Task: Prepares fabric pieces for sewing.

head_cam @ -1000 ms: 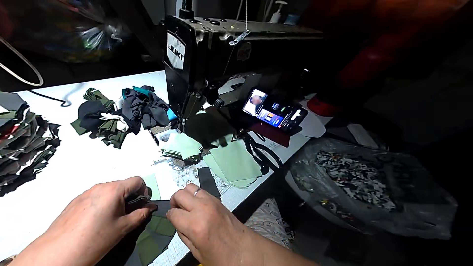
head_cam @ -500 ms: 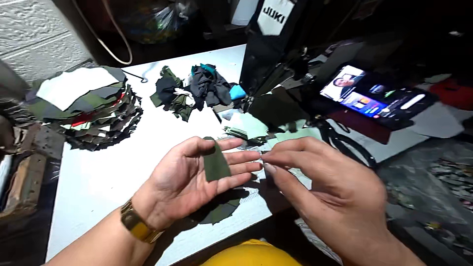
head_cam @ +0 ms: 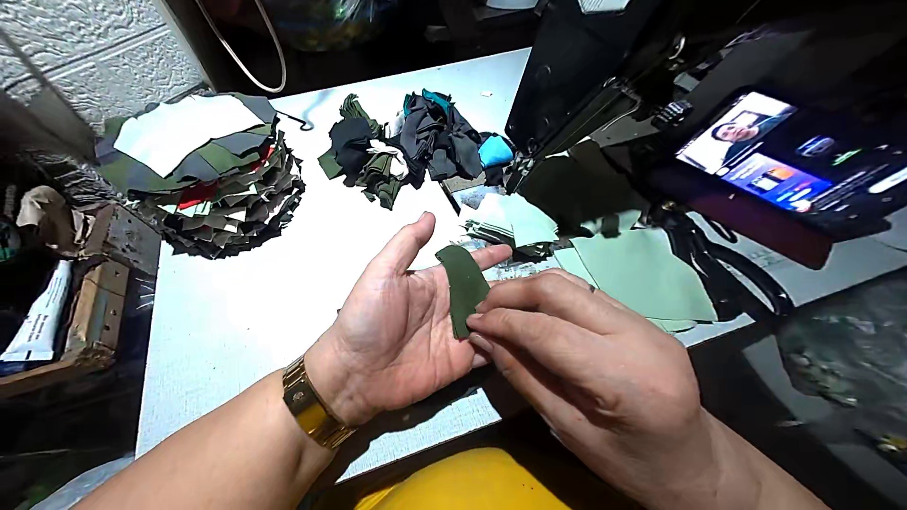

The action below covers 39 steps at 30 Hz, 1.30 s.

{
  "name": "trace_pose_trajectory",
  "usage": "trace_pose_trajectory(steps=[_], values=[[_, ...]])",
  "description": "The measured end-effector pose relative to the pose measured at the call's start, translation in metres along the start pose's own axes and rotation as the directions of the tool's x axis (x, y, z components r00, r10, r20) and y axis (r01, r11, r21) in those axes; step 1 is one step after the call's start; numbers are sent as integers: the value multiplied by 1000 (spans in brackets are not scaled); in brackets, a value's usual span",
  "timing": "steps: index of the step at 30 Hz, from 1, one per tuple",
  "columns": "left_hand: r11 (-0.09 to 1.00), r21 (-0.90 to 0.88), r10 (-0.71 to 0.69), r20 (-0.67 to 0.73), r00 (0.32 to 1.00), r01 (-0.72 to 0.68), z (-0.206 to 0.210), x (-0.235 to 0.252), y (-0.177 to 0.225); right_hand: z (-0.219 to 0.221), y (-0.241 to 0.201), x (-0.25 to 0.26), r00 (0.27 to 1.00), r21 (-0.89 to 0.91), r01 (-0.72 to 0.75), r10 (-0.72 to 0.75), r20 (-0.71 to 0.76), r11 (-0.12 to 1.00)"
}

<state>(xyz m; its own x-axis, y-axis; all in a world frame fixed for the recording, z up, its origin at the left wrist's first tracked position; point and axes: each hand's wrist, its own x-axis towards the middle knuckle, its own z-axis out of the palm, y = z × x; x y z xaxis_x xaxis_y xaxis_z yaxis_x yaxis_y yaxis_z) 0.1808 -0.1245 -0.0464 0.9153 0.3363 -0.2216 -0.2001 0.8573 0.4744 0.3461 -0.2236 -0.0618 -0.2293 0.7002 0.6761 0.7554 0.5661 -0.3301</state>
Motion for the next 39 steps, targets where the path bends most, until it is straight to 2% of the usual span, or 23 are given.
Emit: trace_pose_trajectory(steps=[15,22,29,33,36,39], values=[[1000,20,3,-7,1000,-3,3,0,-2,1,2,0,999,-13,-4,4,32,1000],[999,42,4,-27,1000,-2,3,0,-1,-2,2,2,992,151,-124,119,44,981],[999,46,23,-9,1000,-22,3,0,-2,3,1,3,990,52,-139,140,-8,989],[994,98,53,-24,998,-50,3,3,0,-4,1,5,964,125,-245,255,-70,961],[992,69,111,-94,989,-105,2,7,1,-9,3,6,939,131,-314,328,-102,940],[993,71,98,-77,992,-93,6,4,1,-9,6,6,971,72,-227,232,-57,971]])
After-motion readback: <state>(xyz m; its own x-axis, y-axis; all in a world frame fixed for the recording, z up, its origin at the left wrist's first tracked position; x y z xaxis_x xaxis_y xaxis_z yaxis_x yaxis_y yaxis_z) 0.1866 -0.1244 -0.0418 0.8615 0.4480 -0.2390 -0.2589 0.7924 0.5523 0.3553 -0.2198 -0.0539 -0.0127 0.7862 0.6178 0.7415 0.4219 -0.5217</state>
